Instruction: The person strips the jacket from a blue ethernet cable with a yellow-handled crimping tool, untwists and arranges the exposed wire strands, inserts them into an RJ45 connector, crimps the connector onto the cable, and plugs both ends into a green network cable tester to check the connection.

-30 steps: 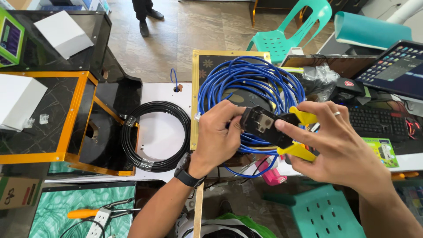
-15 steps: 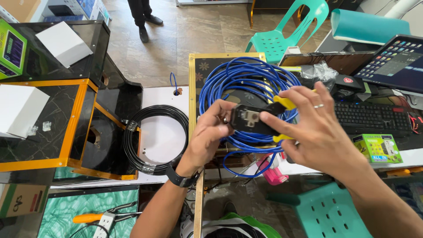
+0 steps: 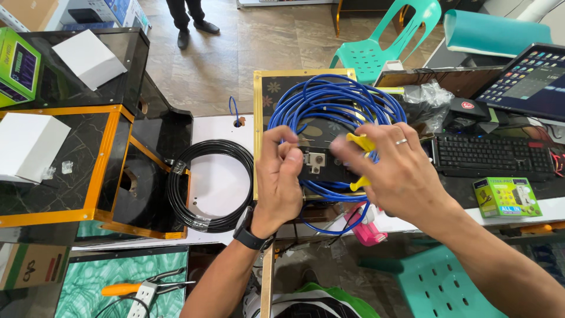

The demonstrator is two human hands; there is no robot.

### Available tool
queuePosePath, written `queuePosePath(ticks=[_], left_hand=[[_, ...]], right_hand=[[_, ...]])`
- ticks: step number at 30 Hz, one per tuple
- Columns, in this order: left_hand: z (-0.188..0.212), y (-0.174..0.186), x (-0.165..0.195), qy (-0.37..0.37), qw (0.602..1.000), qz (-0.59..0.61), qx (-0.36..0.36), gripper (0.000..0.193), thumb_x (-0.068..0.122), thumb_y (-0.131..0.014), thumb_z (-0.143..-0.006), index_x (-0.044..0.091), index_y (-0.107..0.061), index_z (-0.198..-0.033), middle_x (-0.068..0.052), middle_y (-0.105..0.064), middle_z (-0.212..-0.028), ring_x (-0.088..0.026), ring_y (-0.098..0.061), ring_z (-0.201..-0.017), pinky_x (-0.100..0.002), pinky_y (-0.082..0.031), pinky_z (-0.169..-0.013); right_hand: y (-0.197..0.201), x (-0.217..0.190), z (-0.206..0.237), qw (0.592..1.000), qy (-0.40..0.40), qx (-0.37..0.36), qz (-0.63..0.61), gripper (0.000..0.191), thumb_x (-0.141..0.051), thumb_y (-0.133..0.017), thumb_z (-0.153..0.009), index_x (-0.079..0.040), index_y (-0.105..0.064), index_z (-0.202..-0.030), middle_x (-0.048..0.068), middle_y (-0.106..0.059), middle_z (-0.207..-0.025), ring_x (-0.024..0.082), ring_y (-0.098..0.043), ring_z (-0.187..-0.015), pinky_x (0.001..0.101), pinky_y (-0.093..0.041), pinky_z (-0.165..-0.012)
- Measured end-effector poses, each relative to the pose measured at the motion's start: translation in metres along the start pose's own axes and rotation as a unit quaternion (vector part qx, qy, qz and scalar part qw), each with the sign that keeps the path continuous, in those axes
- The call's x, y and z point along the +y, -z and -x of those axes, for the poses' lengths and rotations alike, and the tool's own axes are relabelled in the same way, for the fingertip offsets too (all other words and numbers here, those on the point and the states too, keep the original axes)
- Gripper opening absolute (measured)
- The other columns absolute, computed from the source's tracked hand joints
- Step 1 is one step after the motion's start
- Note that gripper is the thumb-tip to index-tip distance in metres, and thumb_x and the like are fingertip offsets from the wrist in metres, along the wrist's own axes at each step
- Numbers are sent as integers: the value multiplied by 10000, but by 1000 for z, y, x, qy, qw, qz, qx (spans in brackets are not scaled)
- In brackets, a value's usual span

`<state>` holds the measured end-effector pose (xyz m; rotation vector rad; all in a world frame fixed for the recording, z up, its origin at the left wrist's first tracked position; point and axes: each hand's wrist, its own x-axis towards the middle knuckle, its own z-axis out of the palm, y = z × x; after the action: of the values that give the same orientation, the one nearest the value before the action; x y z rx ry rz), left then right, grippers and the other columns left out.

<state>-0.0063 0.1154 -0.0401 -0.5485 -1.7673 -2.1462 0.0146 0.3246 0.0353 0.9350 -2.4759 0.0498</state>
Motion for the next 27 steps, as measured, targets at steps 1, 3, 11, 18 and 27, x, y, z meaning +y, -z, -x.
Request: queuePosePath(ticks=[1, 3, 11, 18, 27], left_hand=[[0, 0, 1, -6, 1000, -12, -4, 164, 152, -477, -1052, 36, -507, -1164, 32, -470, -752, -39, -363, -690, -246, -300, -603], [-1, 1, 2, -18, 999, -40, -7, 155, 149, -485, -1066, 29, -555, -1136, 18, -448, -739, -49, -366, -688, -259, -303, -601], [0, -2, -5, -62, 996, -56, 12, 144, 122, -472, -1060, 14, -550, -1112, 15, -470, -770, -60, -393, -683, -264, -333, -602], [-1, 2, -8, -69, 995, -72, 17, 132, 111, -469, -1049, 16, -549, -1092, 15, -490, -750, -61, -404, -632, -268, -335, -558], [-7, 4, 1, -54, 996, -68, -14, 150, 148, -505, -1048, 11, -535, -1101, -12, -473, -742, -78, -407, -678, -287, -354, -594]], right_hand=[[-1, -1, 1, 1000, -17, 14, 12, 730, -66, -756, -660, -77, -566, -1365, 248, -544, -1292, 417, -556, -1131, 539, -420, -1014], [-5, -5, 0, 997, -47, 45, 33, 747, -65, -767, -684, 111, -505, -1362, 349, -527, -1372, 444, -556, -1121, 519, -426, -1004], [-21, 3, -1, 998, -46, 53, -9, 756, -80, -789, -532, 72, -541, -1230, 187, -622, -1009, 391, -610, -973, 491, -462, -920], [-44, 12, 6, 997, -61, 30, -31, 557, -67, -793, -553, 9, -542, -1044, 167, -617, -886, 370, -628, -853, 451, -493, -801], [-52, 28, 0, 998, -35, 55, -15, 430, -88, -818, -652, 0, -558, -984, 140, -612, -829, 347, -630, -807, 448, -493, -798]])
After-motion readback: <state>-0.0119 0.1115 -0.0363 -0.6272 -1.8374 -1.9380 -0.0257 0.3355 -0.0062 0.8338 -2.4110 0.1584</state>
